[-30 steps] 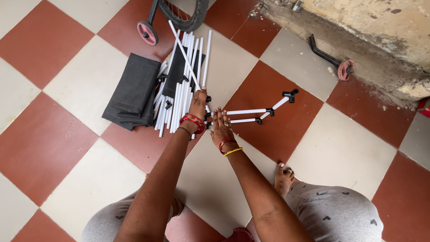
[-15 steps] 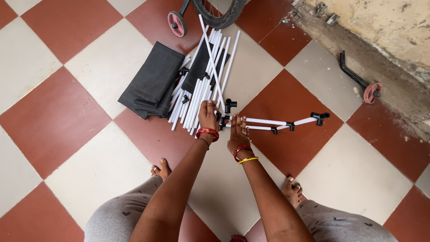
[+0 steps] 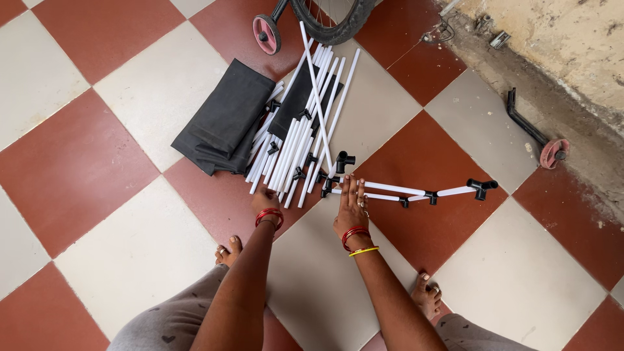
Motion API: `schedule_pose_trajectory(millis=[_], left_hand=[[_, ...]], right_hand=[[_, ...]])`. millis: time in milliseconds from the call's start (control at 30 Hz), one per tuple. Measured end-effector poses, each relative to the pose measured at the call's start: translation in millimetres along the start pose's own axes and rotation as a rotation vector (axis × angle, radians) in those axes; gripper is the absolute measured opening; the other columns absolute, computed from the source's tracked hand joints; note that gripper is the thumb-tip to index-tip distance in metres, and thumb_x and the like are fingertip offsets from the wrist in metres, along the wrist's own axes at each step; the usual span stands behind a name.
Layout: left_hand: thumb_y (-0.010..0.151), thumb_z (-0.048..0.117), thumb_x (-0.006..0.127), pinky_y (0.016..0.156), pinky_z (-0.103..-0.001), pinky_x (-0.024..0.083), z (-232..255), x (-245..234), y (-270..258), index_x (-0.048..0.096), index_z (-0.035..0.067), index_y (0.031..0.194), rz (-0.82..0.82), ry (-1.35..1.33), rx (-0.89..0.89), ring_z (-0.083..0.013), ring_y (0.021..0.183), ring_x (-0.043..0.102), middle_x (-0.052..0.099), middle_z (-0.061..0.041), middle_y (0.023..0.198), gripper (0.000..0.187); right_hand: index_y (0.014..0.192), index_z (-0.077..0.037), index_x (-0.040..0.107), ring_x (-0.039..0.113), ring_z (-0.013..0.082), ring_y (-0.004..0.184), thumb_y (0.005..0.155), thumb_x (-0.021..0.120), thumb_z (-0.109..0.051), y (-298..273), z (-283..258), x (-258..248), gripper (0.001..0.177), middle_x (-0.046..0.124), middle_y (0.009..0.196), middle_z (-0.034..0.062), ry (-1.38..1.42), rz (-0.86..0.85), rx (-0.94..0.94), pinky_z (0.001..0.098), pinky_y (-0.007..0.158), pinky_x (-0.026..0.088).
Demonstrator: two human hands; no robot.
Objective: The person assembles a rack frame by inserting pipes into plastic corner connectors by hand.
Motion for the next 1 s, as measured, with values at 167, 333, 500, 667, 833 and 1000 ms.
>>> schedule_pose_trajectory(millis=[167,333,500,667,833,1000], left_hand=[[0.081,0.01,0.078,0.086,-0.038,0.058,-0.9,-11.2,1.7,0.077,0.013,0.092,-0.131,0.144,-0.092,-0.0268,0.091,0.075,0.077,-0.01,0.096,0.012],[0.08,0.015,0.082,0.087,-0.042,0.058,28.2,-16.3,-3.1,0.075,0.012,0.096,-0.172,0.23,-0.029,-0.0288,0.095,0.073,0.076,-0.01,0.102,0.018],[0.08,0.023,0.086,0.085,-0.043,0.058,40.3,-8.5,-8.1,0.07,0.009,0.099,-0.216,0.327,0.004,-0.0295,0.099,0.071,0.069,-0.009,0.119,0.028],[0.079,0.028,0.088,0.089,-0.043,0.057,41.4,0.6,-0.3,0.068,0.011,0.103,-0.179,0.425,0.067,-0.0282,0.109,0.067,0.066,-0.009,0.119,0.036],[0.082,0.024,0.085,0.089,-0.043,0.058,35.7,15.7,11.7,0.07,0.012,0.102,-0.209,0.454,0.003,-0.0263,0.11,0.067,0.07,-0.007,0.116,0.028],[0.09,0.022,0.078,0.086,-0.04,0.062,18.3,24.9,24.9,0.074,0.013,0.103,-0.295,0.462,-0.112,-0.0243,0.104,0.074,0.077,-0.008,0.11,0.016]], right_hand=[[0.162,-0.009,-0.011,-0.006,0.033,0.158,0.077,0.065,0.003,-4.2,-6.8,-5.5,0.114,-0.007,0.171,0.0083,0.001,-0.001,0.029,0.0407,0.128,0.012],[0.159,-0.006,-0.009,-0.007,0.0343,0.157,0.073,0.068,0.0,-0.9,-9.5,-6.0,0.115,-0.007,0.17,0.0099,0.042,0.02,0.052,0.0419,0.128,0.011],[0.161,-0.007,-0.004,-0.004,0.0345,0.158,0.069,0.071,0.0,4.6,-7.9,-6.5,0.119,-0.001,0.17,0.0092,0.057,0.073,0.038,0.0416,0.13,0.012],[0.161,-0.007,-0.001,-0.003,0.0351,0.157,0.068,0.073,0.0,8.3,-6.5,-5.5,0.118,0.001,0.169,0.0099,0.06,0.094,0.034,0.0433,0.128,0.015],[0.159,-0.005,0.003,-0.004,0.0355,0.156,0.066,0.074,0.0,8.5,-6.7,-1.3,0.117,0.0,0.169,0.0104,0.048,0.083,0.041,0.0426,0.128,0.017],[0.16,-0.006,0.001,-0.007,0.0344,0.157,0.067,0.072,0.001,3.8,-9.0,-9.3,0.117,-0.005,0.17,0.0073,0.075,0.055,0.043,0.0371,0.126,0.025]])
Point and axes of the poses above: each hand's wrist, its own y-axis towards the middle knuckle, its own x-axis out of the palm, z = x × y, the point moved 6 cm from there along y, towards the middle knuckle
